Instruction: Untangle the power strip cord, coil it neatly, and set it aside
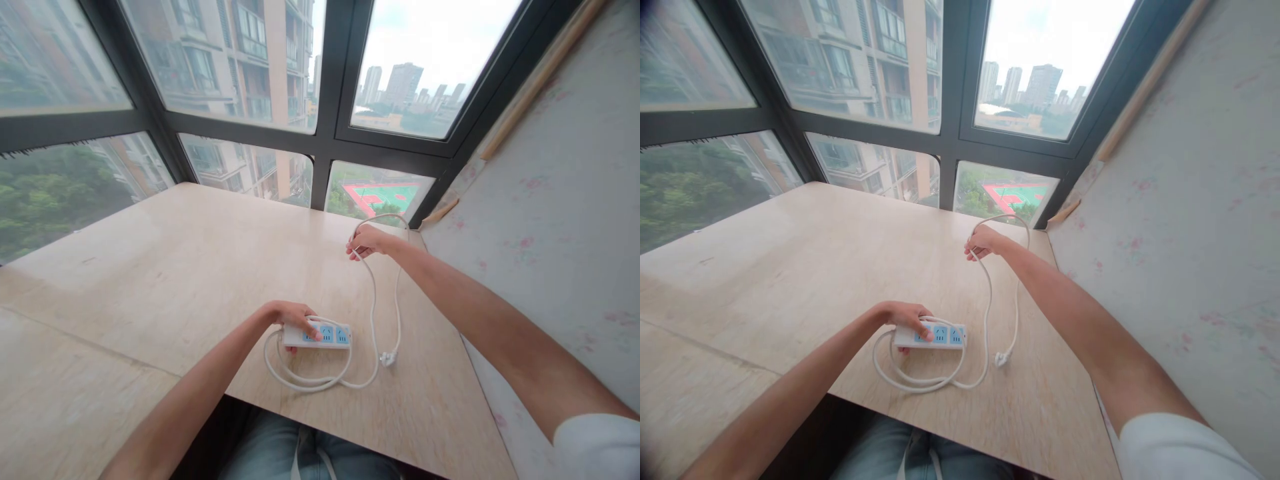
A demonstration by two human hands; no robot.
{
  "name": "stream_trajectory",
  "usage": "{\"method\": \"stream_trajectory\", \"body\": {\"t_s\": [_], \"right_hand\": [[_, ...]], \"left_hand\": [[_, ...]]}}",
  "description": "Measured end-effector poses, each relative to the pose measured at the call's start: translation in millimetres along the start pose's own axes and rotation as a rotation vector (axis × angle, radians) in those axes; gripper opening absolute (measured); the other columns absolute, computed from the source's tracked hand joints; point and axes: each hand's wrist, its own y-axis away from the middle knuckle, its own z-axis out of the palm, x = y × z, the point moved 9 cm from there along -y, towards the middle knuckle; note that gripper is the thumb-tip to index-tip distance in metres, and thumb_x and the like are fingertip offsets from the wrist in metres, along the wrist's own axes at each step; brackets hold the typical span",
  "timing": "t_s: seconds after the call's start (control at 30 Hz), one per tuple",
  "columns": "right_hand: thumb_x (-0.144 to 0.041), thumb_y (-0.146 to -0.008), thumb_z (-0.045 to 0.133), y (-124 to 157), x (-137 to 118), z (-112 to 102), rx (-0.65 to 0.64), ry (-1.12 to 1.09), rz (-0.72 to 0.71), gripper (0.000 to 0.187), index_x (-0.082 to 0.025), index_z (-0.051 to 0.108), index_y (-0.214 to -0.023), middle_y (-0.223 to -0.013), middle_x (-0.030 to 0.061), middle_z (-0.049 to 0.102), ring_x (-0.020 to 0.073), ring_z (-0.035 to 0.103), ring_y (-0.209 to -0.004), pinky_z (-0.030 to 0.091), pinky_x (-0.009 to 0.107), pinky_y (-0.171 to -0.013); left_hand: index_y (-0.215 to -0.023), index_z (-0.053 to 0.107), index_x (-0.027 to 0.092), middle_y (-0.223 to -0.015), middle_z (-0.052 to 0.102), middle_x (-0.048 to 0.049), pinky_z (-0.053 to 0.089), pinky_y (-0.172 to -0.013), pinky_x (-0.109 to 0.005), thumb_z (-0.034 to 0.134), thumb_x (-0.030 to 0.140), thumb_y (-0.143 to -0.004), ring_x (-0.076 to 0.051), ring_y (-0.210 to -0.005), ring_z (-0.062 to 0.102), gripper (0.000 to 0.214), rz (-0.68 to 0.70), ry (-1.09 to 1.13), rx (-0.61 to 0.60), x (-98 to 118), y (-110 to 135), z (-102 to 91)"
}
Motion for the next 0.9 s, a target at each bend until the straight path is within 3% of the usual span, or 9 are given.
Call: {"method": "stream_trajectory", "body": {"t_s": [0.07, 0.17, 0.3, 0.43, 0.57, 0.73, 0.9], "right_hand": [[-0.005, -0.075, 0.075, -10.1, 10.7, 7.4, 0.017, 0.005, 0.032, 0.017, -0.008, 0.059, -0.080, -0.060, 0.0072, 0.069, 0.0176, 0.068, -0.049, 0.062, 0.028, -0.054], [-0.005, -0.072, 0.077, -21.3, 32.6, 14.2, 0.038, -0.011, 0.053, 0.018, -0.008, 0.059, -0.078, -0.054, 0.0062, 0.066, 0.0170, 0.066, -0.046, 0.059, 0.026, -0.048], [-0.008, -0.069, 0.081, -29.6, 65.0, 18.5, 0.049, -0.064, 0.058, 0.024, -0.010, 0.058, -0.072, -0.055, 0.0065, 0.066, 0.0169, 0.066, -0.045, 0.057, 0.025, -0.046], [-0.010, -0.070, 0.080, -31.2, 89.6, 21.6, 0.044, -0.131, 0.046, 0.025, -0.012, 0.056, -0.072, -0.062, 0.0065, 0.068, 0.0171, 0.068, -0.050, 0.058, 0.025, -0.048], [-0.009, -0.070, 0.080, -27.4, 102.9, 22.9, 0.050, -0.191, 0.034, 0.026, -0.013, 0.054, -0.073, -0.066, 0.0059, 0.069, 0.0162, 0.068, -0.052, 0.058, 0.025, -0.049], [-0.006, -0.075, 0.074, -19.2, 111.3, 19.5, 0.080, -0.264, 0.013, 0.022, -0.014, 0.053, -0.074, -0.073, 0.0067, 0.070, 0.0154, 0.069, -0.055, 0.057, 0.025, -0.051], [-0.012, -0.080, 0.070, -7.3, 123.7, 17.9, 0.112, -0.336, -0.004, 0.018, -0.015, 0.053, -0.078, -0.079, 0.0069, 0.071, 0.0141, 0.070, -0.061, 0.058, 0.024, -0.058]], "left_hand": [[-0.105, 0.068, 0.021, -0.086, 0.071, -0.0050, 0.053, -0.056, -0.030, 0.081, 0.051, -0.060, -0.021, -0.065, 0.067, 0.055, 0.057, -0.096, 0.062, 12.9, -8.7, -12.0], [-0.098, 0.072, 0.019, -0.086, 0.070, -0.0036, 0.048, -0.064, -0.025, 0.079, 0.055, -0.062, -0.019, -0.079, 0.065, 0.052, 0.200, -0.297, 0.262, 33.5, -19.0, -33.4], [-0.074, 0.069, 0.015, -0.066, 0.063, -0.0024, 0.036, -0.056, -0.024, 0.065, 0.068, -0.070, -0.016, -0.065, 0.055, 0.054, 0.230, -0.507, 0.488, 43.4, -25.8, -45.3], [-0.061, 0.061, 0.016, -0.059, 0.057, -0.0019, 0.030, -0.053, -0.024, 0.058, 0.074, -0.071, -0.014, -0.056, 0.049, 0.058, 0.192, -0.644, 0.639, 50.3, -22.8, -44.5], [-0.057, 0.061, 0.017, -0.061, 0.061, -0.0076, 0.034, -0.056, -0.027, 0.052, 0.073, -0.077, -0.019, -0.061, 0.056, 0.060, 0.142, -0.769, 0.728, 59.8, -21.1, -40.7], [-0.071, 0.070, 0.017, -0.080, 0.069, -0.0134, 0.042, -0.064, -0.031, 0.049, 0.070, -0.083, -0.026, -0.078, 0.064, 0.058, 0.165, -0.836, 0.837, 70.4, -27.2, -33.7], [-0.082, 0.069, 0.016, -0.088, 0.069, -0.0127, 0.045, -0.072, -0.033, 0.047, 0.067, -0.087, -0.025, -0.084, 0.064, 0.056, 0.264, -0.829, 0.971, 82.1, -32.0, -23.6]]}}
